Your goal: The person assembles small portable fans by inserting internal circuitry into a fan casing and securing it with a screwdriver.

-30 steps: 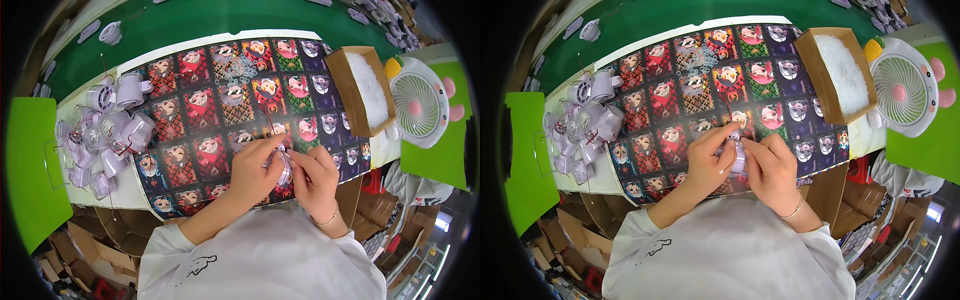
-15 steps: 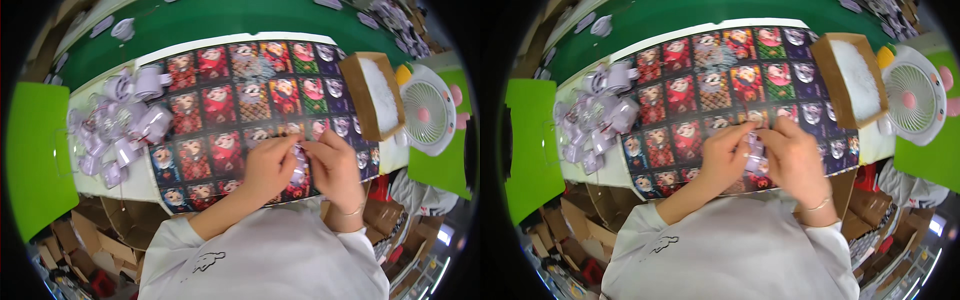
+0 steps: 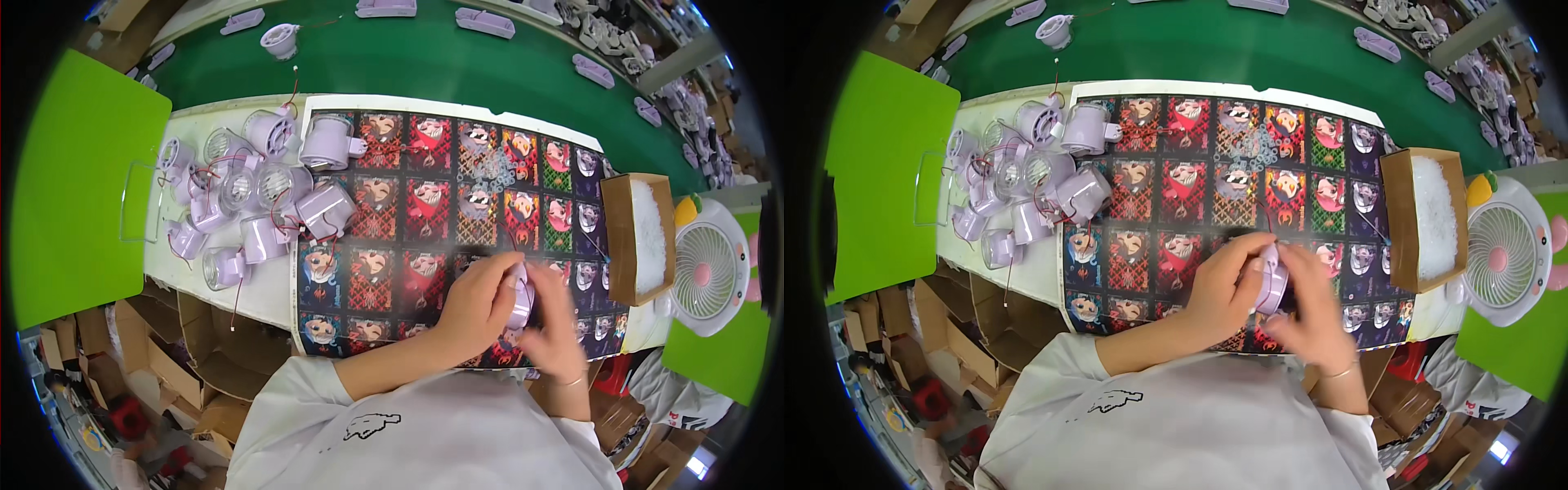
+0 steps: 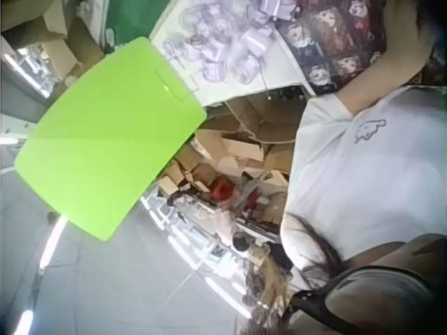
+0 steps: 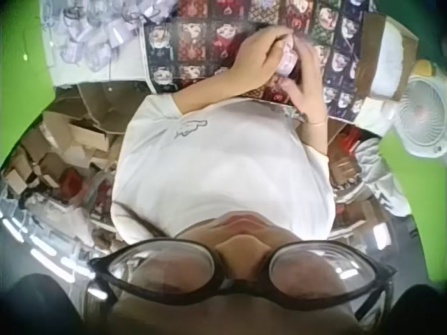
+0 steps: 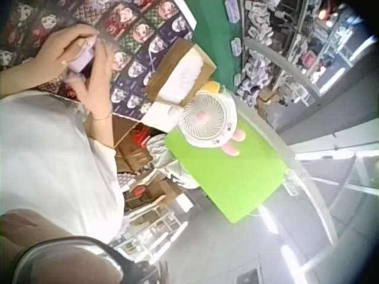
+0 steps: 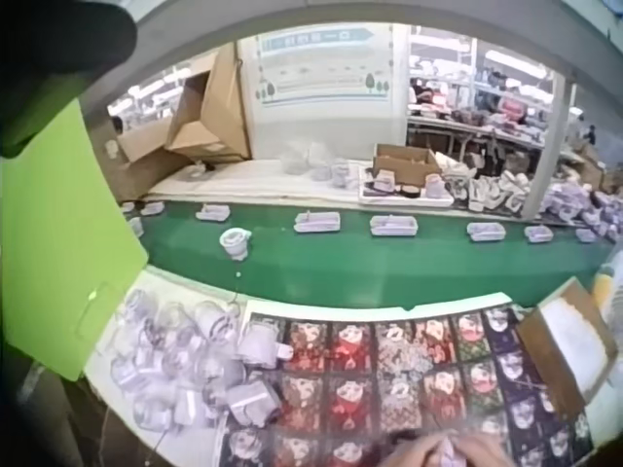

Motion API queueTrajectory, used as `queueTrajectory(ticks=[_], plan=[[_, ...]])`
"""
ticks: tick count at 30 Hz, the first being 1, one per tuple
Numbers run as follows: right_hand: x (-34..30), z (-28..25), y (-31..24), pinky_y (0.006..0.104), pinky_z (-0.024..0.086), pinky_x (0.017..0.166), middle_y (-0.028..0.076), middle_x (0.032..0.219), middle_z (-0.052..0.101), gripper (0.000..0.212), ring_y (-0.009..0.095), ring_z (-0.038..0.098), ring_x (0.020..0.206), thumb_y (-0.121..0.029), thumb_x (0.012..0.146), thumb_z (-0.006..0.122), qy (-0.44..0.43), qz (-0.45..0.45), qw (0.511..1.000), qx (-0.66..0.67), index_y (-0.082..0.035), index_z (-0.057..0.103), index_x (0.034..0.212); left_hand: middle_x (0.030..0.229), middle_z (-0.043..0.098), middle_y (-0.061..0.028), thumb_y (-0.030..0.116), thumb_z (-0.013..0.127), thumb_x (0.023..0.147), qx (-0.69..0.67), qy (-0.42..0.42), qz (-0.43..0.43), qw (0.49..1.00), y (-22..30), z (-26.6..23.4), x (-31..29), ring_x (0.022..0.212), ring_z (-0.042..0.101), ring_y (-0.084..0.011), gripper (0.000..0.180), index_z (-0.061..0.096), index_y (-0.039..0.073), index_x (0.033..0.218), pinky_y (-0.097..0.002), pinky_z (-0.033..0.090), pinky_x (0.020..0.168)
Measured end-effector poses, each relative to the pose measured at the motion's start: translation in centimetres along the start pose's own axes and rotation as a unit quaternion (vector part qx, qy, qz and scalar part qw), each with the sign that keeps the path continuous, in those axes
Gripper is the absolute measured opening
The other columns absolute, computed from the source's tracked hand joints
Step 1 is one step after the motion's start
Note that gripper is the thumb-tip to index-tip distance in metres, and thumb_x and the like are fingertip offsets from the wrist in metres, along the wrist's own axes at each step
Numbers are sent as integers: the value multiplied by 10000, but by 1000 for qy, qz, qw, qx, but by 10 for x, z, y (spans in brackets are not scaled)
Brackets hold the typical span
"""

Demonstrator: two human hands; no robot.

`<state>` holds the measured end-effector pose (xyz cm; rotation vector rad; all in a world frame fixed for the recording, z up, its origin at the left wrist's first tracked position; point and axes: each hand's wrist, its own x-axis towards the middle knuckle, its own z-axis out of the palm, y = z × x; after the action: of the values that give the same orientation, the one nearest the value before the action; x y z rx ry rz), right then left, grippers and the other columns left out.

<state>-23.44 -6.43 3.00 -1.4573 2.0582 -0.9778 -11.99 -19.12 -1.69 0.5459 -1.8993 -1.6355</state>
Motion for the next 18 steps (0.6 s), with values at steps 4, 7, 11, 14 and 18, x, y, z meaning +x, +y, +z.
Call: queueTrajectory(ticks=[4,7,11,14,18], plan=[[42,-9,6,425,431,1034,188,1303,517,758,307,517,1233,-179,759,761,74,13,986,147,23,425,1408,1173,532,-207,-20,560,837,128,79,139,979,19,-36,38,1100,521,-362,392,531,-7,1228,-460,412,981],[137,-48,30,389,486,938,168,1205,547,627,289,573,1121,-117,780,700,226,-74,969,-62,-56,494,1369,1140,578,-157,-16,643,743,417,88,203,882,25,-101,86,1084,546,-352,418,605,17,1158,-461,450,935],[262,-87,108,471,481,936,203,1242,547,626,382,567,1116,-123,760,671,213,6,921,-327,-132,518,1367,957,661,-100,68,636,762,659,38,178,729,3,-138,118,1043,579,-301,165,697,29,911,-437,479,865],[307,-82,154,492,488,916,190,1274,537,641,417,543,1133,-123,734,681,169,85,905,-380,-147,530,1357,845,669,-73,57,637,747,656,-14,139,742,10,-145,126,1025,584,-293,131,705,38,857,-437,480,834],[305,-26,75,484,509,819,174,1153,583,339,389,555,1018,-72,702,665,288,-116,855,-415,-81,660,1041,817,667,-96,97,634,837,568,143,121,801,13,-173,125,855,631,-263,90,698,37,857,-412,500,753]])
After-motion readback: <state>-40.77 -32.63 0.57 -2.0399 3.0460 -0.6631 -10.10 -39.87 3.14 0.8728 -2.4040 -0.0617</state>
